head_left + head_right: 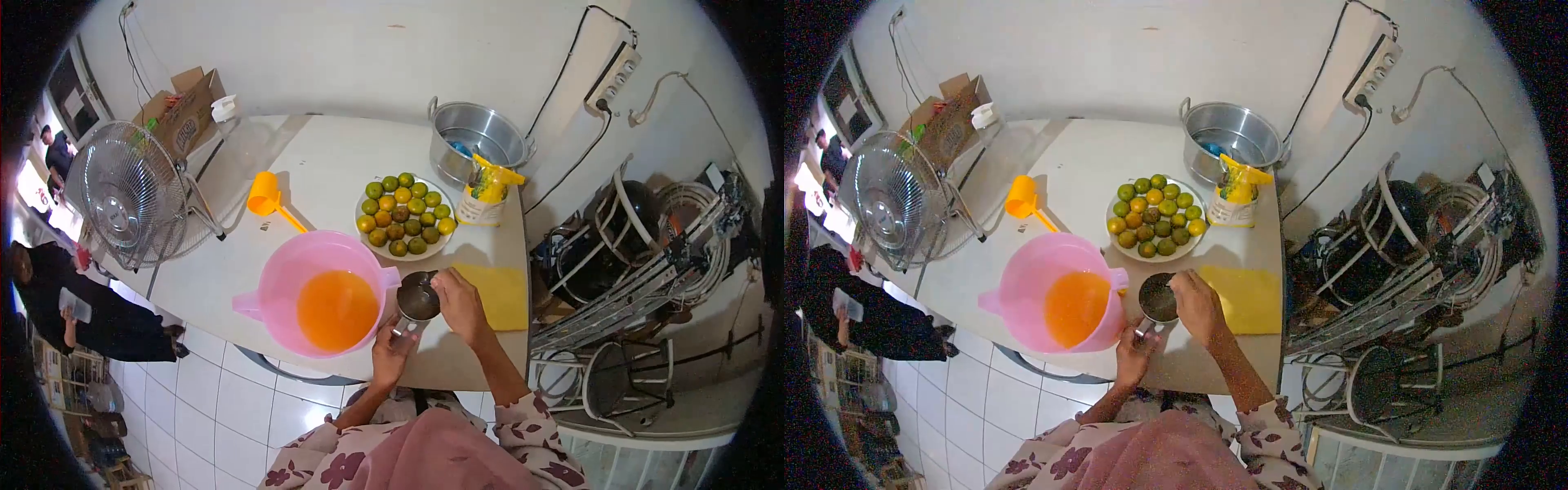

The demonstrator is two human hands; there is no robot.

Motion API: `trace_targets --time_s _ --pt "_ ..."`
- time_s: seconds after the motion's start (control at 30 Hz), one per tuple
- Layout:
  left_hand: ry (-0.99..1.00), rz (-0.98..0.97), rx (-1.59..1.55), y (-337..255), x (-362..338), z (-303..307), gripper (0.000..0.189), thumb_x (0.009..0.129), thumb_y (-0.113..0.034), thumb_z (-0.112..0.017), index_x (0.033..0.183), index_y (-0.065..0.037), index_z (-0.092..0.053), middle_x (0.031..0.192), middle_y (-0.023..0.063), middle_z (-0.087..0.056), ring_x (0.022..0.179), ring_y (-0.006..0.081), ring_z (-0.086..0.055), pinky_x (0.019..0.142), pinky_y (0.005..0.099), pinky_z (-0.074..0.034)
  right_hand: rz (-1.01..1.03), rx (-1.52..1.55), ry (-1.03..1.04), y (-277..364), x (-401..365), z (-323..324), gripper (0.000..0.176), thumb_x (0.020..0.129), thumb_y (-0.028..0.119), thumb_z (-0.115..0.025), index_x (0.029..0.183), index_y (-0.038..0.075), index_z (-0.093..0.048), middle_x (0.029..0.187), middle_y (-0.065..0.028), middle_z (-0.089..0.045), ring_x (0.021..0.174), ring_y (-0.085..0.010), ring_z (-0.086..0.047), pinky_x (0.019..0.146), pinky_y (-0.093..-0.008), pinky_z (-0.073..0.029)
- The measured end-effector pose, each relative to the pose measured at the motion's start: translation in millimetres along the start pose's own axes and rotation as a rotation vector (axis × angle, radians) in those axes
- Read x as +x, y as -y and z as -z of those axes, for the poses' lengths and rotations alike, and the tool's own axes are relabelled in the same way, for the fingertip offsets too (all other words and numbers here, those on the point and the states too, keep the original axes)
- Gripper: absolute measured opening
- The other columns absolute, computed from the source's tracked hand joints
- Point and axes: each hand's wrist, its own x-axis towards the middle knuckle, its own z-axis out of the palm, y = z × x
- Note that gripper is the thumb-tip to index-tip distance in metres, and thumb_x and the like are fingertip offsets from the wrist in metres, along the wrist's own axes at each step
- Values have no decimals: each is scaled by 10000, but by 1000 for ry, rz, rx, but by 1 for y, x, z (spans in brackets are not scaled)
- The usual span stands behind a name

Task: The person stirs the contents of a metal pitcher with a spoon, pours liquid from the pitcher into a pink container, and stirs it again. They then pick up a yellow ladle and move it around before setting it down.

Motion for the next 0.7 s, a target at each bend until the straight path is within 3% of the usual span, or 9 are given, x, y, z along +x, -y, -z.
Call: trace_targets --time_s 0.13,0.2,0.27,0.33,0.4,0.53,0.6,0.7 --pt "-57 44 43 -12 1 -6 552 767 -121 -751 1247 26 -524 1152 155 -570 882 168 -563 738 271 -482 -25 87 113 1 0 3 102 919 74 -493 913 -11 -550 842 -133 -588 798 -276 -618 700 -357 -488" --pt "-73 62 60 -18 3 -7 555 761 -133 -761 1240 28 -531 1138 150 -573 855 162 -557 705 266 -486 -184 415 228 1 0 -1 84 905 73 -485 910 0 -526 866 -174 -570 840 -382 -577 714 -431 -475" --pt "-122 -7 78 -28 4 -9 546 750 -160 -776 1210 33 -555 1139 139 -579 816 158 -559 655 253 -484 -149 464 204 -5 2 -5 88 905 81 -491 904 -1 -524 863 -172 -573 830 -384 -580 707 -433 -476" --pt "-136 18 85 -36 5 -10 528 751 -166 -776 1192 37 -568 1137 143 -587 832 160 -567 661 247 -488 -115 512 174 -8 5 -3 94 905 89 -497 898 -2 -521 860 -171 -577 821 -386 -584 699 -435 -477" --pt "-152 43 93 -37 6 -12 510 752 -173 -777 1173 40 -581 1134 148 -595 848 161 -576 667 242 -492 106 187 43 -10 7 2 84 905 45 -469 874 -14 -520 787 -148 -567 699 -324 -583 654 -394 -467" --pt "-215 -37 155 -26 10 -15 470 759 -200 -771 1125 48 -610 1119 172 -621 948 207 -599 704 273 -509 132 133 58 -7 5 9 76 896 51 -483 865 -11 -515 779 -150 -556 691 -318 -579 657 -396 -465" --pt "-226 -44 187 -26 10 -16 463 762 -207 -769 1115 50 -614 1117 178 -627 974 224 -603 734 293 -512 -7 309 223 -5 3 6 95 908 97 -495 920 4 -505 856 -184 -560 805 -398 -570 684 -451 -467" --pt "-226 43 78 -27 9 -19 455 763 -217 -765 1102 50 -621 1125 182 -627 1008 259 -606 815 337 -492 -52 439 245 -6 7 4 91 897 94 -503 912 4 -502 853 -188 -556 809 -402 -567 684 -457 -463"
